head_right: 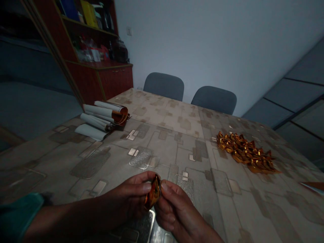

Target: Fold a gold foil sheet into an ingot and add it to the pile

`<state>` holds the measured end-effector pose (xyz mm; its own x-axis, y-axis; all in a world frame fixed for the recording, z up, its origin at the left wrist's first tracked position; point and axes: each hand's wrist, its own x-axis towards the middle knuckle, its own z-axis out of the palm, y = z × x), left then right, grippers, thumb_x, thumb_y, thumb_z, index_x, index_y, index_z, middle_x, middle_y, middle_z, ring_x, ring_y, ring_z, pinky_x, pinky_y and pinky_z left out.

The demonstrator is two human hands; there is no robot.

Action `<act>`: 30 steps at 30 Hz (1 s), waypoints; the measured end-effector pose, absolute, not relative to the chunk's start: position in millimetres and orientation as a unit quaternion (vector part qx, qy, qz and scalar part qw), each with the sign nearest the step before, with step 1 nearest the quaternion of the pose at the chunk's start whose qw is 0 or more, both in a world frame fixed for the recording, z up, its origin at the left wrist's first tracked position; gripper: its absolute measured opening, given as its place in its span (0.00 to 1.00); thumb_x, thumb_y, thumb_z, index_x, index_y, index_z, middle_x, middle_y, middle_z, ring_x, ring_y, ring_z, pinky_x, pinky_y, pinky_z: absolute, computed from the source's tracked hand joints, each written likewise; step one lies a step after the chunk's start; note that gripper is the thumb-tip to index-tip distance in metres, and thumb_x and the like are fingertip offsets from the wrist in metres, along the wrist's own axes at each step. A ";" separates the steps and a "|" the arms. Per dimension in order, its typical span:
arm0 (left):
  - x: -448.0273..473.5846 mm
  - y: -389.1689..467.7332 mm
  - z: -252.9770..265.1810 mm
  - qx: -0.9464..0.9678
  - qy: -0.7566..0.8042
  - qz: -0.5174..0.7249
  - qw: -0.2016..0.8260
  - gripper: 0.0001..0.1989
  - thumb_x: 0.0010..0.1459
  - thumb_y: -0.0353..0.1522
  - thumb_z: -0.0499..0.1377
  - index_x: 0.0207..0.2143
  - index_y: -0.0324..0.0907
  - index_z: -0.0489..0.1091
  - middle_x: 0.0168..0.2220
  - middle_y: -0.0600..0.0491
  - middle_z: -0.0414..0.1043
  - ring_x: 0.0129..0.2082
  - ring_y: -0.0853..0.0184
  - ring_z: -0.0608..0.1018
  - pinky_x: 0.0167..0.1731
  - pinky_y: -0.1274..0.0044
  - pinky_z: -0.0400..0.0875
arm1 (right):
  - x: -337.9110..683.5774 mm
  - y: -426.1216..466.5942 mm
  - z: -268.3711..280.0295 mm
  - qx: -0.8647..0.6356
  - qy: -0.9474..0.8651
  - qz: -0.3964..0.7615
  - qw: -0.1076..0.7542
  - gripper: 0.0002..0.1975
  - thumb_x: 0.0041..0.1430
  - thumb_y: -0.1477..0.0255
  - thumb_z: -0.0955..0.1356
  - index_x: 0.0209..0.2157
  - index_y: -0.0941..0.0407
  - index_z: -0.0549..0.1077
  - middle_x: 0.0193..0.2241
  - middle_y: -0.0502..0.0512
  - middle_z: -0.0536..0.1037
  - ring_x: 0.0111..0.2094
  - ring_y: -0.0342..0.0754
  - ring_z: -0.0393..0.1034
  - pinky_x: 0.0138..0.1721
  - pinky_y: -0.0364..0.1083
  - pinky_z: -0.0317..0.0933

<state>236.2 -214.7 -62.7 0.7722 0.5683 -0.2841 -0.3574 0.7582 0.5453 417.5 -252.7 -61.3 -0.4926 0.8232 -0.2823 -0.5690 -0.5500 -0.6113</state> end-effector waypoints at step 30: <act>230.7 -201.0 -53.9 0.460 0.249 0.285 0.803 0.28 0.50 0.36 0.69 0.53 0.47 0.66 0.49 0.49 0.70 0.33 0.69 0.77 0.34 0.75 0.72 | 430.0 -246.3 -55.8 -0.269 -0.207 0.854 0.395 0.15 0.59 0.66 0.75 0.26 0.57 0.69 0.12 0.37 0.58 0.12 0.33 0.39 0.13 0.34 0.41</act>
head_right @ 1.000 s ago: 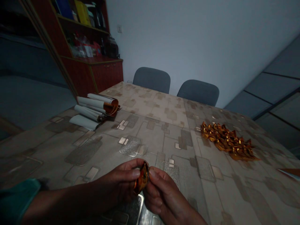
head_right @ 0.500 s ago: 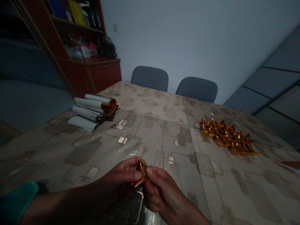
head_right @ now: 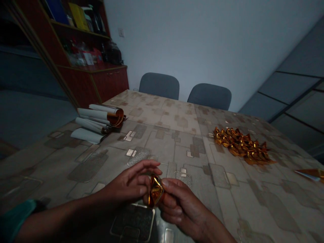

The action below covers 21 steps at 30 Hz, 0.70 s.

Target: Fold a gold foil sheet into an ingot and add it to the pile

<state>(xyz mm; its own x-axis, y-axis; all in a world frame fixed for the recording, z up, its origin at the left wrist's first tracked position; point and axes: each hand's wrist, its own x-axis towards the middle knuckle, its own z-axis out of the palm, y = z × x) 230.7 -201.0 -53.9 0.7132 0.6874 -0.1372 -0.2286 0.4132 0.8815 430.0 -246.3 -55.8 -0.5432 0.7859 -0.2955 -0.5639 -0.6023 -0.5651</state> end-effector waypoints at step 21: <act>235.9 -195.7 -53.4 0.658 0.440 0.321 0.520 0.13 0.51 0.35 0.68 0.38 0.40 0.72 0.23 0.58 0.68 0.23 0.70 0.70 0.25 0.79 0.63 | 428.9 -246.0 -50.9 -0.531 -0.661 0.343 0.405 0.21 0.54 0.75 0.72 0.50 0.52 0.71 0.43 0.58 0.74 0.36 0.50 0.68 0.36 0.48 0.62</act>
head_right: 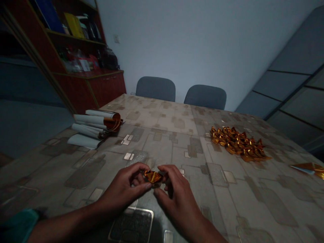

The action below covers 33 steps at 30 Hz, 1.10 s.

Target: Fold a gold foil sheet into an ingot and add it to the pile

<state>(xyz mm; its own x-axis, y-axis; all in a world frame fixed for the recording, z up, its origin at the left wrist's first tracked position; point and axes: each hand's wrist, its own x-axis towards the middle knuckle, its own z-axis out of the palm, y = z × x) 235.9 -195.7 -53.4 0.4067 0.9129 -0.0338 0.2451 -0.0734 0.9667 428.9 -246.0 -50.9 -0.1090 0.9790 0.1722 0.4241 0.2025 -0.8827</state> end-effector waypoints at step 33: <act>241.8 -201.9 -60.0 0.329 0.301 0.319 0.836 0.25 0.44 0.33 0.75 0.42 0.41 0.67 0.32 0.58 0.72 0.21 0.79 0.72 0.23 0.84 0.62 | 419.9 -247.5 -48.5 -0.473 -0.724 0.262 0.428 0.04 0.61 0.77 0.68 0.35 0.53 0.71 0.33 0.50 0.76 0.33 0.45 0.72 0.35 0.44 0.63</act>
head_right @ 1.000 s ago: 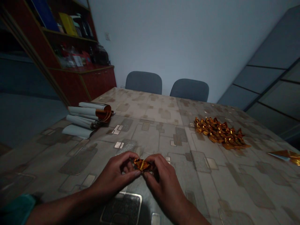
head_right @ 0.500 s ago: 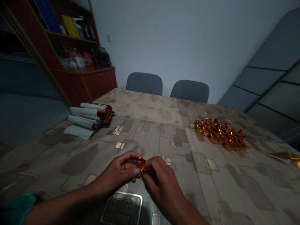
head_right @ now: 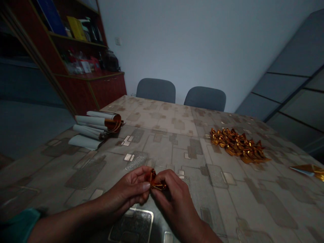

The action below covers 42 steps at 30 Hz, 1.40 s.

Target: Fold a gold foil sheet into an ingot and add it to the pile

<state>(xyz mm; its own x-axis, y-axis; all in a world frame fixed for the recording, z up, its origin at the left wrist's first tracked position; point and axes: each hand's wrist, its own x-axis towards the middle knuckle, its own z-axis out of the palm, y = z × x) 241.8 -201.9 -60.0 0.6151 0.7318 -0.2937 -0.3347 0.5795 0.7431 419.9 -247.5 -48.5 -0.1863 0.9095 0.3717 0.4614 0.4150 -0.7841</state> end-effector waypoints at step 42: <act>237.5 -191.7 -74.0 0.547 0.331 0.332 0.694 0.16 0.56 0.42 0.65 0.40 0.40 0.70 0.37 0.51 0.73 0.23 0.74 0.73 0.26 0.78 0.68 | 642.0 -179.1 -75.4 -0.793 -0.563 -0.159 0.170 0.06 0.59 0.71 0.67 0.37 0.56 0.76 0.36 0.60 0.80 0.35 0.54 0.73 0.30 0.46 0.57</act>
